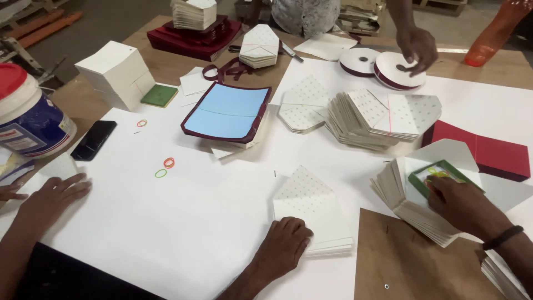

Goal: Manually folding and stacking paper envelopes at a work table.

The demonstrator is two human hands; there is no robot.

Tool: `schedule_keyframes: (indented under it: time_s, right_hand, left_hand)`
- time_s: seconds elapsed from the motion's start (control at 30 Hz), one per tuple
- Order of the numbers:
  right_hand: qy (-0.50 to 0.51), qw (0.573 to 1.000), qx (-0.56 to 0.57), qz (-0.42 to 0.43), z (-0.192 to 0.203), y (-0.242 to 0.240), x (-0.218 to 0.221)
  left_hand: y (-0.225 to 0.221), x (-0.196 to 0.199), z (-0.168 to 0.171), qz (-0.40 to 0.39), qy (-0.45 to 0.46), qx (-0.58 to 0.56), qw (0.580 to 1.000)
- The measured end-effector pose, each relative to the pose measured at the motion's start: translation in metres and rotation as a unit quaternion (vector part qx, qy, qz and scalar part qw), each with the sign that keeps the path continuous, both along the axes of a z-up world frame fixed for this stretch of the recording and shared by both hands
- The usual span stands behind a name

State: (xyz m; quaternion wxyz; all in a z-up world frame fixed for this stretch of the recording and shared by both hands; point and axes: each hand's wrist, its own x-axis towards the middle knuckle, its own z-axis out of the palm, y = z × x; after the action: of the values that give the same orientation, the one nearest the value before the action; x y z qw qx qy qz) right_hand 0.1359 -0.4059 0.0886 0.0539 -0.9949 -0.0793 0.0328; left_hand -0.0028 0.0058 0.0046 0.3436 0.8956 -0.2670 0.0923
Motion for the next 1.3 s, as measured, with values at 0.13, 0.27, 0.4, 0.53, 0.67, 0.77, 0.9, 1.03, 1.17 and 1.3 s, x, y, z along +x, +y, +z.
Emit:
schedule_keyframes:
  time_s: [0.13,0.27,0.4,0.53,0.67,0.77,0.9,1.03,1.17,1.3]
  right_hand:
    - [0.005,0.999,-0.032,-0.004,-0.01,-0.006,0.002]
    - [-0.016,1.0,0.002,-0.002,-0.03,-0.018,0.006]
    - [-0.01,0.997,0.058,-0.04,-0.001,0.002,0.005]
    - [-0.012,0.999,0.045,-0.025,-0.006,0.003,-0.004]
    - [-0.021,0.998,0.002,-0.053,0.006,-0.012,-0.017]
    - [-0.015,0.996,0.018,-0.086,0.018,-0.023,-0.018]
    - [0.035,0.992,0.022,-0.121,0.019,-0.04,-0.05]
    - [0.093,0.979,0.037,-0.178,0.04,-0.03,-0.069]
    - [0.015,0.994,0.025,-0.105,0.047,-0.031,-0.077]
    - [0.01,0.995,0.031,-0.093,0.058,-0.019,-0.076]
  left_hand:
    - [0.0,-0.003,-0.002,-0.001,0.012,0.002,1.0]
    - [0.001,-0.002,-0.046,-0.007,-0.099,0.029,0.995]
    - [0.001,0.059,-0.127,-0.004,-0.044,0.069,0.997]
    - [0.006,0.04,-0.12,-0.021,0.03,0.042,0.998]
    - [-0.004,0.038,-0.123,-0.019,0.021,0.037,0.999]
    - [-0.008,0.06,-0.15,0.037,0.073,0.094,0.992]
    - [0.003,0.052,-0.148,0.014,0.031,0.066,0.997]
    - [0.004,0.017,-0.067,0.0,-0.058,0.039,0.998]
    - [-0.001,0.006,-0.036,0.018,-0.054,0.018,0.998]
    - [-0.005,0.003,-0.006,0.031,0.012,0.031,0.999]
